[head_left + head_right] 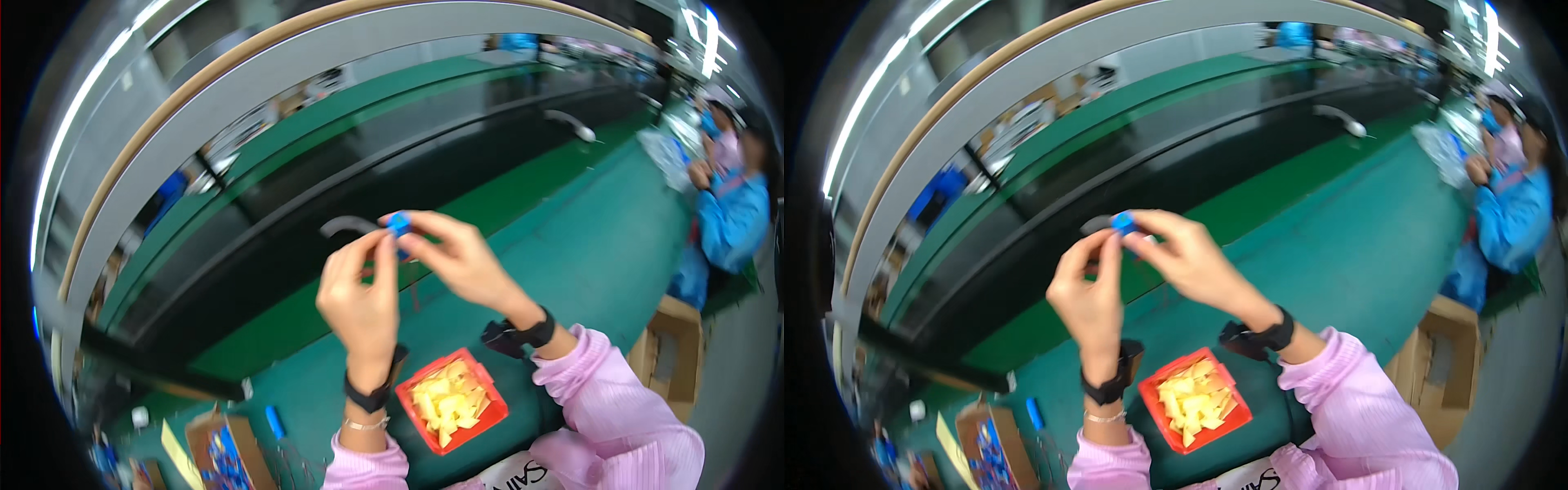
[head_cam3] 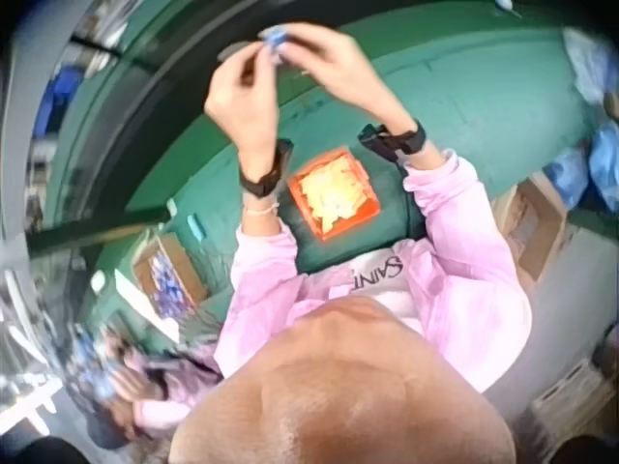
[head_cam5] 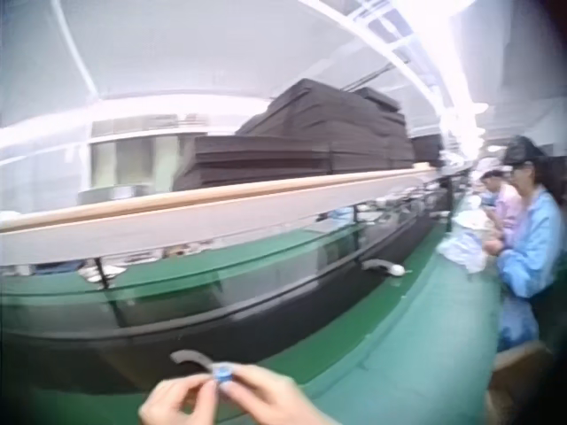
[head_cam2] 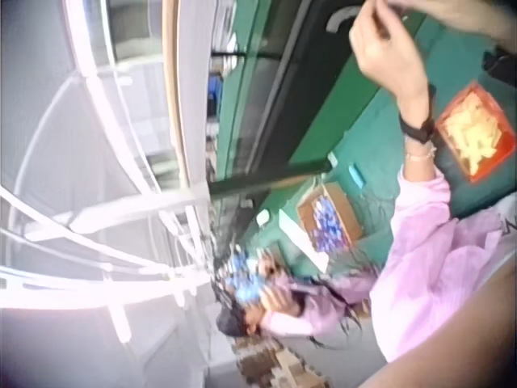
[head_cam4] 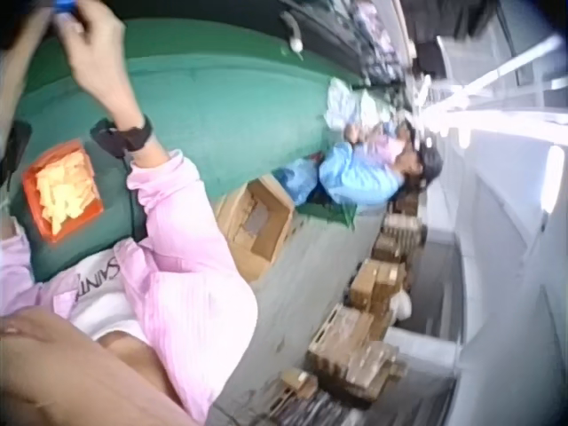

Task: Assembling electronic batteries into plastic housings on a production line.

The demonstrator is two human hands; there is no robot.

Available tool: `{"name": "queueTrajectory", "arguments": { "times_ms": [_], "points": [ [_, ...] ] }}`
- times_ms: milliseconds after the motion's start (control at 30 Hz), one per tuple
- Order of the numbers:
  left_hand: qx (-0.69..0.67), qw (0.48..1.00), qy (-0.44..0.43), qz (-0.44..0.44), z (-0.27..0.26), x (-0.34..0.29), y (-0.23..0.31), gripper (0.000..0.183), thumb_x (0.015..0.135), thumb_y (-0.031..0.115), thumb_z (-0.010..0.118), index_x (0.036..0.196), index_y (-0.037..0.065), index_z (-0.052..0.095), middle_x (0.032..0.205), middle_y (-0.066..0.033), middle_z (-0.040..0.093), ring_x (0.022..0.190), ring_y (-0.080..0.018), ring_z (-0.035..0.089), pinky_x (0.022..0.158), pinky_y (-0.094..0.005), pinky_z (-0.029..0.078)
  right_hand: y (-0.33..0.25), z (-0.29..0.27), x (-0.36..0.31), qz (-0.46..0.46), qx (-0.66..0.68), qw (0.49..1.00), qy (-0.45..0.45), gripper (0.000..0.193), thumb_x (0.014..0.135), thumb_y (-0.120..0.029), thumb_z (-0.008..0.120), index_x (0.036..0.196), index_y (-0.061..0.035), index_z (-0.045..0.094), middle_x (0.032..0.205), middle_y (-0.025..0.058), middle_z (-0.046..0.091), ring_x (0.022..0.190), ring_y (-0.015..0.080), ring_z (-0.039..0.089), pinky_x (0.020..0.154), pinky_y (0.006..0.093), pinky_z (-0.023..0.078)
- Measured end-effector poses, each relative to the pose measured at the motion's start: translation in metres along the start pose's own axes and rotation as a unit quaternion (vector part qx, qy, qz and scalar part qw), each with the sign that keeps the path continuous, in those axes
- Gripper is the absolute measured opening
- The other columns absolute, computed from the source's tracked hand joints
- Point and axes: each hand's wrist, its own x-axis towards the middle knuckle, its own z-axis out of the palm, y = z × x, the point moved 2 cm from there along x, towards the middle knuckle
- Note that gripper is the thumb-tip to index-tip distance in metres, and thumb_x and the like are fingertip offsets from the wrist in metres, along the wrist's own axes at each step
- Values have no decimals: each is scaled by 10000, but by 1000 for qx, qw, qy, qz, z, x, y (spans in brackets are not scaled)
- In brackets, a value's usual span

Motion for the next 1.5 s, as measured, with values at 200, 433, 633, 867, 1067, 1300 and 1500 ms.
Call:
{"name": "queueTrajectory", "arguments": {
  "times_ms": [200,433,633,867,1067,1300,1500],
  "points": [
    [-51,994,-42,-92,-5,2,9,136,920,53,674,992,-59,703,857,-70,701,786,-99,643,699,-236,518,-26,-3,-2,-145,-138,980,3,308,940,-123,606,1192,52,578,1033,216,653,959,372,646,833,405,518],
    [-94,983,-89,-133,-1,3,3,192,946,103,652,1016,-68,701,863,-71,695,801,-108,641,736,-236,518,-17,-6,-6,-149,-164,975,-14,402,967,-163,602,1306,46,549,1035,155,653,953,334,618,836,397,501],
    [-114,971,-118,-175,-6,5,-6,227,938,142,674,1030,-62,712,793,-24,655,701,-55,546,608,-191,392,-16,-5,-7,-123,-161,979,-38,448,969,-162,598,1369,21,513,1037,136,650,970,315,607,853,397,489],
    [-100,965,-107,-217,-11,6,19,192,904,74,707,1027,-73,714,902,-111,728,794,-135,658,731,-259,542,-7,-5,-6,-134,-177,974,-47,471,971,-168,592,1402,-8,489,1059,148,658,969,321,613,863,401,497],
    [-40,982,-97,-158,-5,0,5,172,933,129,653,975,-32,691,791,-48,655,737,-89,592,606,-217,461,-5,0,-10,-154,-228,961,-18,452,952,-153,614,1368,-3,521,996,148,686,910,313,631,786,397,532],
    [-14,987,-99,-124,-1,-1,-1,128,936,116,630,943,-11,646,838,-36,643,775,-88,604,608,-212,466,-16,-3,-12,-132,-209,969,-11,382,906,-107,658,1245,51,581,1017,210,689,903,329,656,757,394,532],
    [-264,893,-152,-332,-12,7,-20,109,967,153,585,955,52,627,828,7,616,770,-43,561,660,-193,433,-28,-1,-6,19,-14,996,-81,328,988,-166,575,1240,44,561,1126,164,657,1017,298,667,908,393,570]
  ]
}}
